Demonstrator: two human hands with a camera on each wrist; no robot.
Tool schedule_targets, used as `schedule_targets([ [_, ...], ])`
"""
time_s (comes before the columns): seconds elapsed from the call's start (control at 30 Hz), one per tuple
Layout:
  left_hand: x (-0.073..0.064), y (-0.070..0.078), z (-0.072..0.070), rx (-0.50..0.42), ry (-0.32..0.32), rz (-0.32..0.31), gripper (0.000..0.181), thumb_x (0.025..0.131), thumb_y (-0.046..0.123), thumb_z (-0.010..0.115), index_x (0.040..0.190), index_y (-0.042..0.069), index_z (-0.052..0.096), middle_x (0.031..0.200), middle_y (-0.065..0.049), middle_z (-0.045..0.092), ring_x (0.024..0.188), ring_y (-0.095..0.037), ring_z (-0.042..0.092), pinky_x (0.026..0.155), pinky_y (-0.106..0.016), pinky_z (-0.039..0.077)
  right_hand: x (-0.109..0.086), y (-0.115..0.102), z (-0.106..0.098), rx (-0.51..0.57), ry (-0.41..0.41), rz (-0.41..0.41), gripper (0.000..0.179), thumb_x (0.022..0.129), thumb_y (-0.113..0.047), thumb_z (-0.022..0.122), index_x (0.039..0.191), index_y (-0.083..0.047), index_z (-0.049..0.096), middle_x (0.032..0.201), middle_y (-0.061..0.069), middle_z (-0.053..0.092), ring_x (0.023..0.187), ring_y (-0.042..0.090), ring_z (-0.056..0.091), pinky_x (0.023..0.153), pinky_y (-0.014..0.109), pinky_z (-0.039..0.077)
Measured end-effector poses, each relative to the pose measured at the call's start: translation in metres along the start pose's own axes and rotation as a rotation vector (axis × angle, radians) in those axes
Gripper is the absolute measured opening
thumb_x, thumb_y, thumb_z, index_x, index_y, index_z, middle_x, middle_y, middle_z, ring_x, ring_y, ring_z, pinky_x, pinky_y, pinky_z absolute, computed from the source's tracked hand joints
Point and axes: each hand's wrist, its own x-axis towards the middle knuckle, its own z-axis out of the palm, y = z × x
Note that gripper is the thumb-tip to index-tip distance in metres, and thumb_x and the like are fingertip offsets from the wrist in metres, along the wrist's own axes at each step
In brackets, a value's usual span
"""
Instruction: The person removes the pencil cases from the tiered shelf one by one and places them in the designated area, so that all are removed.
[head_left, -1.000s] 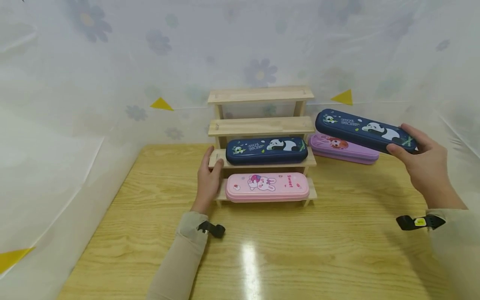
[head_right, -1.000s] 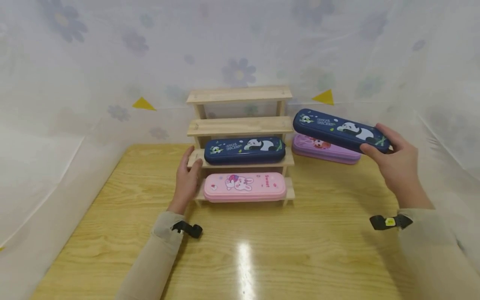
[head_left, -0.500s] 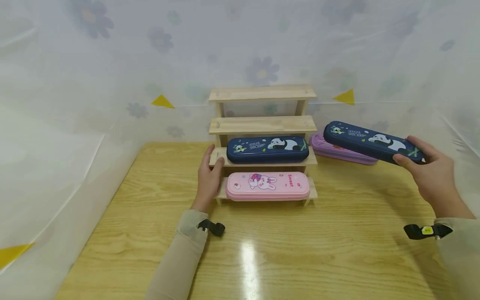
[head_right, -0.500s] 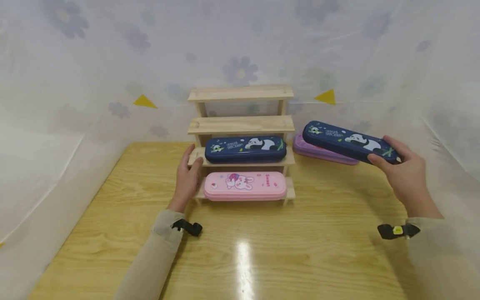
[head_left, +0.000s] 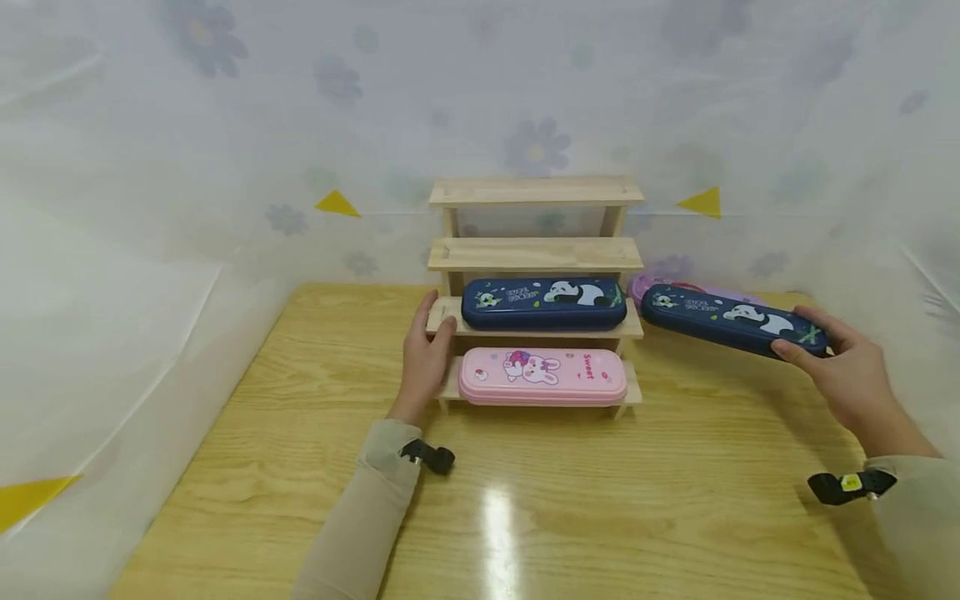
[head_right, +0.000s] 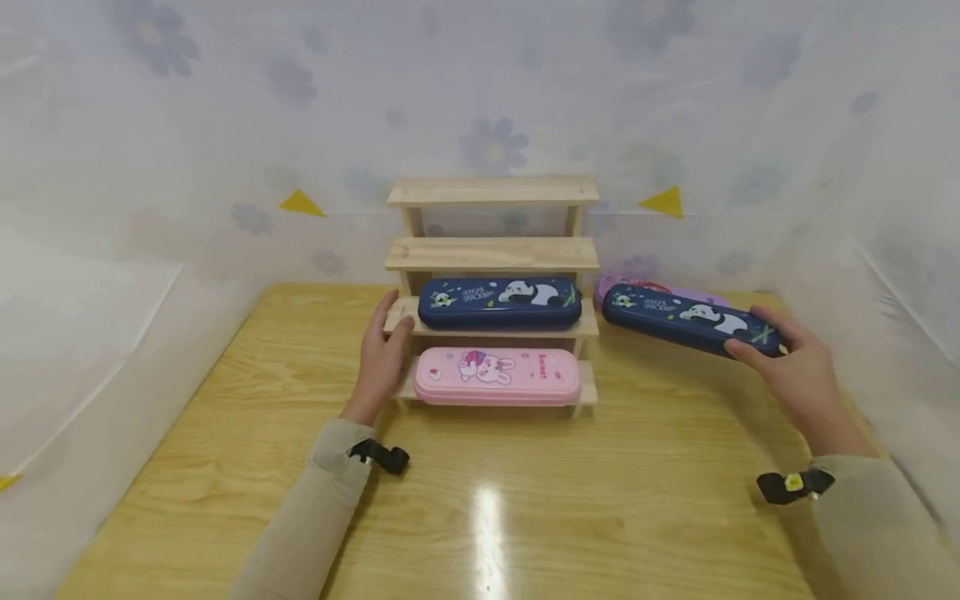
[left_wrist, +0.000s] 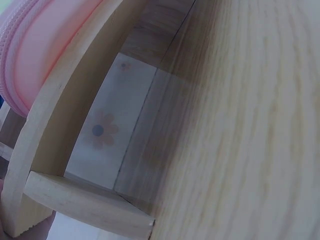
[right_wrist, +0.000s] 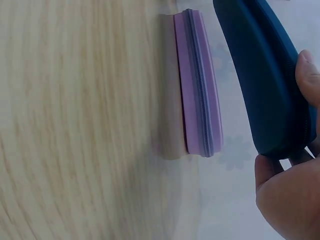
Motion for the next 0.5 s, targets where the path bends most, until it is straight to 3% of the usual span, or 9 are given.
schedule_targets([
  [0.33,0.000,0.001,0.000,0.001,0.002,-0.017,0.055,0.101,0.030,0.054,0.153,0.025,0.037,0.153,0.003,0.040,0.137,-0.014,0.037,0.114,-0.037,0.028,0.002,0.008,0.010,-0.052,-0.009,-0.046,0.066,0.091,-0.027,0.072,0.150,-0.032,0.044,0.147,-0.002,0.037,0.114,0.004,0.041,0.072,0.003,0.042],
  [0.5,0.000,0.001,0.001,-0.010,0.002,-0.029,0.056,0.100,0.031,0.054,0.153,0.023,0.037,0.152,0.002,0.042,0.134,-0.014,0.041,0.112,-0.037,0.031,0.003,0.011,0.014,-0.088,-0.032,-0.059,0.066,0.092,-0.030,0.070,0.152,-0.029,0.041,0.152,0.005,0.033,0.118,0.011,0.039,0.073,0.003,0.039],
])
